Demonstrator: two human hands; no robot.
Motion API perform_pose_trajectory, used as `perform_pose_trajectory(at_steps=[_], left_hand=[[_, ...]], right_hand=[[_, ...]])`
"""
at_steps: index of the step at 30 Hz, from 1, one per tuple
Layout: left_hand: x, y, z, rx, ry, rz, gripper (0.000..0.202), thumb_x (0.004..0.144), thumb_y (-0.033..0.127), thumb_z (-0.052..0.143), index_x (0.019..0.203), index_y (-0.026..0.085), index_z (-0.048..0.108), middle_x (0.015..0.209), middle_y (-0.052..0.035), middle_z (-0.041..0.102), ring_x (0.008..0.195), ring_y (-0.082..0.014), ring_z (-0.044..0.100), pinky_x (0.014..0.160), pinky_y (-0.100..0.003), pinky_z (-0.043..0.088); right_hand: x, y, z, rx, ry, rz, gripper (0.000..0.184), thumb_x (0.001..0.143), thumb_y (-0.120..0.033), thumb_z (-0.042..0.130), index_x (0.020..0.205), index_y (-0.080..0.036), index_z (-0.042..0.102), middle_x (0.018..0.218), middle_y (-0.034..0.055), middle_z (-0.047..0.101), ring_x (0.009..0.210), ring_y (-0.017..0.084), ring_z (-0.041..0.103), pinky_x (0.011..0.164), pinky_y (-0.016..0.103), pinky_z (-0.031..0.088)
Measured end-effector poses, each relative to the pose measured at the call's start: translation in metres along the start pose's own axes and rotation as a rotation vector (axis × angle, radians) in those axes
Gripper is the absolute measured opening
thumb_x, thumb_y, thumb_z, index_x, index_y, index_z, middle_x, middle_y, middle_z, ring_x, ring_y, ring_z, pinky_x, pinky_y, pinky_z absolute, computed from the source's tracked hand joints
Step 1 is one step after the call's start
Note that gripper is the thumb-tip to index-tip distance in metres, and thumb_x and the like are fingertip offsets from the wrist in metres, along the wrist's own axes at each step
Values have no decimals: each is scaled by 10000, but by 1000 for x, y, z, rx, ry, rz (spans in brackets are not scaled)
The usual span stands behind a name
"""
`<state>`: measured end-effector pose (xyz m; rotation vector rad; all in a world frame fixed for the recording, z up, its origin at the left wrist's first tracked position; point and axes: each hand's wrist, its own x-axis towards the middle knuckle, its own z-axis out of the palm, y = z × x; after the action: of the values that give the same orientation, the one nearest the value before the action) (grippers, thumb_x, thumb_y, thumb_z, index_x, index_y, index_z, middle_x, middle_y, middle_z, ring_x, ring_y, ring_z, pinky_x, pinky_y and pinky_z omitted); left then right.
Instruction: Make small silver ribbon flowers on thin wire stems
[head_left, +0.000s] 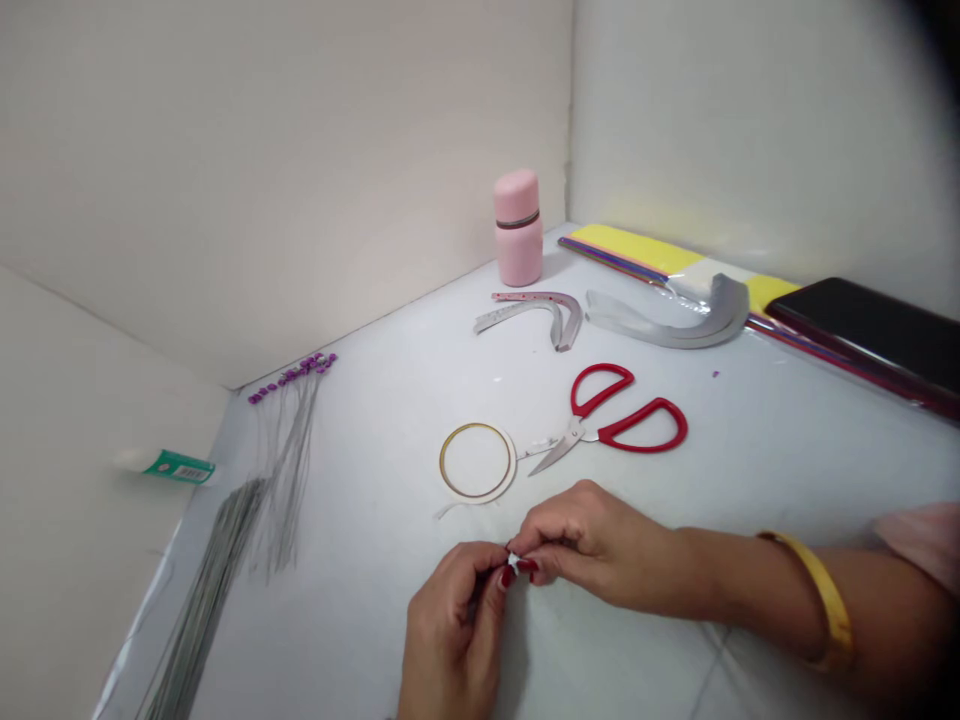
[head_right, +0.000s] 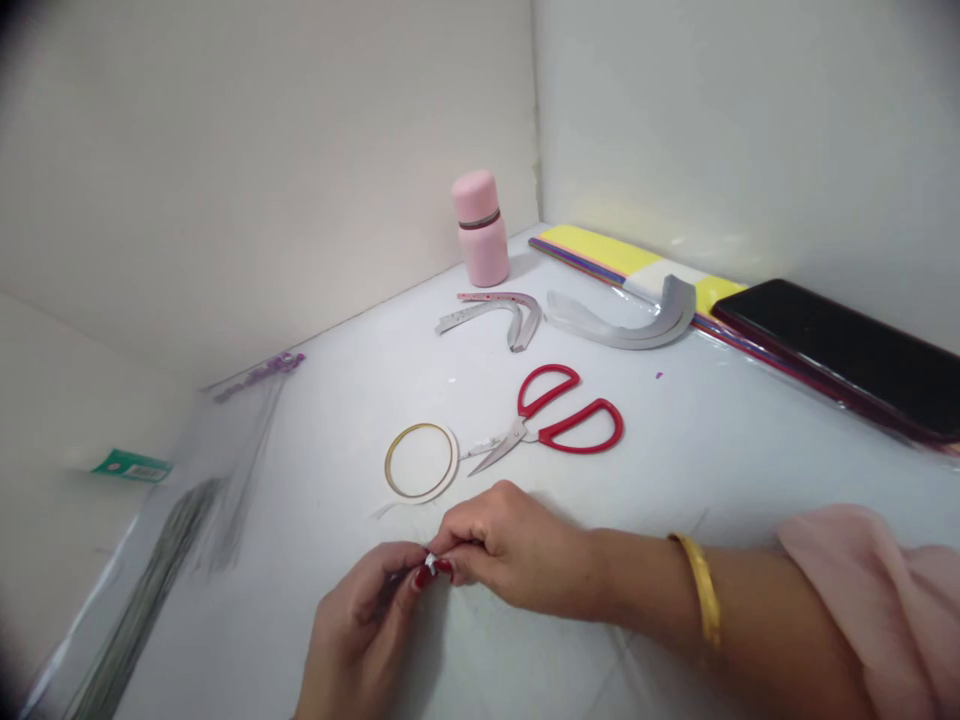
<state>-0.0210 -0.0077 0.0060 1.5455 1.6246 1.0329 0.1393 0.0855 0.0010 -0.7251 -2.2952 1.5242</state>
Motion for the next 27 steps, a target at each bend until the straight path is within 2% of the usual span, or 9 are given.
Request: perform_pose_trajectory(at_steps=[8,11,14,17,19,24,27], left_hand=[[1,1,10,17,112,-36,128,836,233,477,838,196,600,758,-34,670,663,-154,630,616,-242,483],[1,-1,10,30,141,-46,138,842,239,473,895,191,590,824,-54,687,699,-162,641,636,-253,496],[-1,0,8,149,96,4,180,858,208,445,965,180,587,896,-75,682,765,-164,637,677,-256,489],[-3,1,8,233,99,83,216,873,167,405,963,183,600,874,-60,675,762,-146,623,683,-237,465],[-4,1,7,244,125,98,207,873,169,410,951,192,600,841,-43,670,738,-137,617,671,-231,452],[-5,-2,2,246,45,131,182,867,185,411,878,188,593,775,-35,635,688,-142,587,628,-242,435],[-4,-2,2,257,51,157,190,866,174,399,861,187,589,746,-28,620,669,-139,572,615,-244,421]], right_hand=[[1,-4,3,-203,131,-115,213,821,-139,443,851,-148,654,699,25,662,624,111,585,586,182,427],[2,-4,2,-192,151,-112,210,818,-139,454,879,-154,655,702,16,667,614,103,585,582,174,429],[0,-5,3,-176,172,-116,199,814,-144,473,877,-150,662,704,14,674,614,99,591,582,166,435],[-2,-5,4,-188,191,-136,203,824,-162,476,875,-145,672,705,21,679,618,101,597,585,167,440],[-2,-5,5,-192,193,-150,215,831,-172,471,888,-142,676,714,27,686,630,106,606,594,171,447],[-1,-6,4,-126,132,-130,219,831,-172,468,889,-138,676,731,30,692,640,103,622,605,164,465],[0,-6,2,-79,103,-91,214,826,-156,463,873,-138,672,716,23,688,624,98,624,586,158,467]])
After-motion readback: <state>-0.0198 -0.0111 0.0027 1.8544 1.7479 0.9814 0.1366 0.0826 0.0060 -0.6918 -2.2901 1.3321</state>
